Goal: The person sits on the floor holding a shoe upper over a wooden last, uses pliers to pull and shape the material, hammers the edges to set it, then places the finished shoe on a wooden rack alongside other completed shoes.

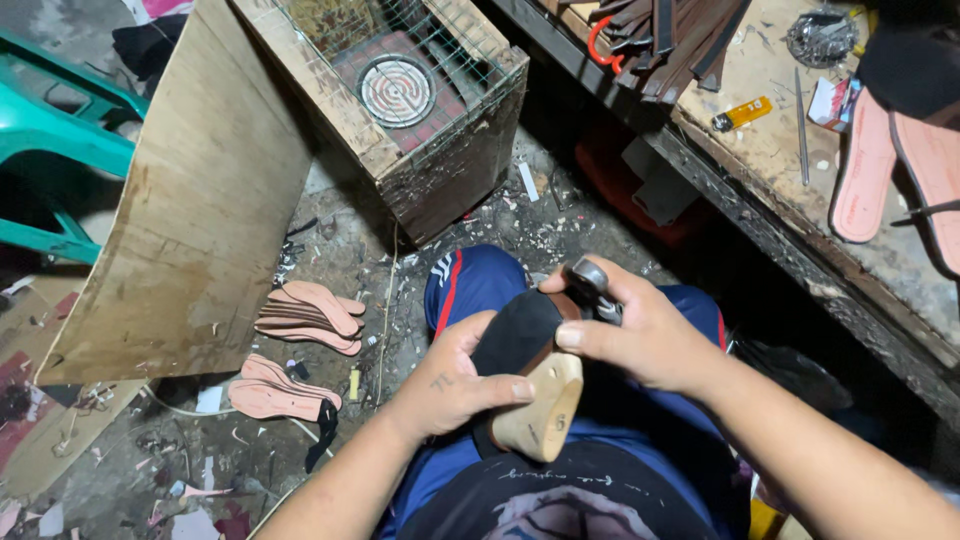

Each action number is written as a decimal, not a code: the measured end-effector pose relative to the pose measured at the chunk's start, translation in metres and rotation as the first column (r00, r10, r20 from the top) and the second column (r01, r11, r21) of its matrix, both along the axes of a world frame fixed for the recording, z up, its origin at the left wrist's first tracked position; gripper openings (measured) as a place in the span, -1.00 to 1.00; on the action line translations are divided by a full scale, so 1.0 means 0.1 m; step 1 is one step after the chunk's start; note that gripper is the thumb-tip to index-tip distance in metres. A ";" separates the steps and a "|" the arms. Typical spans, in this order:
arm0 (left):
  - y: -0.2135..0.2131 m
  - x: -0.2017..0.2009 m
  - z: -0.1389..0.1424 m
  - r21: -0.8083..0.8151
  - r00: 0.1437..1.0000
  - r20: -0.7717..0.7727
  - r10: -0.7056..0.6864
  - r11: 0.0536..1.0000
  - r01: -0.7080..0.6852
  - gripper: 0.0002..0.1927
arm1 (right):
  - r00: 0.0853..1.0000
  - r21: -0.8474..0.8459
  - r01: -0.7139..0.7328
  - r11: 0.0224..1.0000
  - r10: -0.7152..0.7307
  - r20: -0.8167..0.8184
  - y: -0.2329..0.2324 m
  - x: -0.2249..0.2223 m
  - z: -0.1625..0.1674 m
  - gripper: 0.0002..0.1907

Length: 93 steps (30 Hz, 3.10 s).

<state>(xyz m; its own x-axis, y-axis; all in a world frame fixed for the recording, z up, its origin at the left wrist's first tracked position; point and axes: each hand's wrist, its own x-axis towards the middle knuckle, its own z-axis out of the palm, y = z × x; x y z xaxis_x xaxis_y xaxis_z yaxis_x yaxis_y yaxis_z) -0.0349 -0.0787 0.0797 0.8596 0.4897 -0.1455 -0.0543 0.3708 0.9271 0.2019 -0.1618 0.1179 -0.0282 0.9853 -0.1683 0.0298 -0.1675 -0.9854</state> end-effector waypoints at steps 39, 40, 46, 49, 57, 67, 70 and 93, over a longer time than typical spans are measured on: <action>0.11 0.41 0.02 0.056 0.892 0.008 -0.452 0.891 0.451 -0.55 | 0.667 0.475 -0.502 0.723 -0.027 0.745 -0.16 -0.02 0.29 -0.50; 0.15 0.39 0.00 0.015 0.913 0.011 -0.409 0.913 0.408 -0.53 | 0.787 0.488 -0.384 0.784 0.001 0.617 -0.11 0.07 0.26 -0.57; 0.26 0.18 -0.03 -0.032 0.987 -0.002 -0.163 0.986 0.162 -0.44 | 0.932 0.491 0.247 0.836 -0.344 0.116 -0.14 0.21 0.04 -0.61; 0.26 0.12 -0.06 -0.077 0.995 0.001 -0.103 0.992 0.103 -0.39 | 0.900 0.474 0.255 0.843 -0.387 0.203 -0.25 0.01 -0.06 -0.78; 0.00 0.18 0.21 0.315 0.971 -0.152 0.185 0.940 -0.130 -0.41 | 0.856 0.391 0.329 0.860 -0.447 0.261 -0.41 -0.32 -0.05 -0.62; -0.21 0.18 0.47 0.859 0.792 0.144 0.593 0.322 -0.398 -0.39 | 0.937 0.515 0.287 0.808 -0.347 0.022 -0.22 -0.55 0.05 -0.57; -0.26 0.17 0.36 0.841 0.772 0.123 0.623 0.348 -0.415 -0.36 | 0.948 0.525 0.212 0.824 -0.305 0.097 -0.21 -0.53 -0.04 -0.60; -0.16 0.12 0.39 0.856 0.726 0.048 0.686 0.347 -0.384 -0.39 | 0.960 0.646 0.250 0.721 -0.270 -0.071 0.18 -0.66 -0.27 -0.56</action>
<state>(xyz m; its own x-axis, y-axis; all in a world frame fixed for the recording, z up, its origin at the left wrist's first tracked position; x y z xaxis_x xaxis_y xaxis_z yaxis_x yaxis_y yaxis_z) -0.0231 -0.0951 0.1184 0.3528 0.8526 0.3854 0.3467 -0.5017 0.7925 0.1358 -0.1434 0.0906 0.2405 0.8252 0.5111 0.1087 0.5004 -0.8589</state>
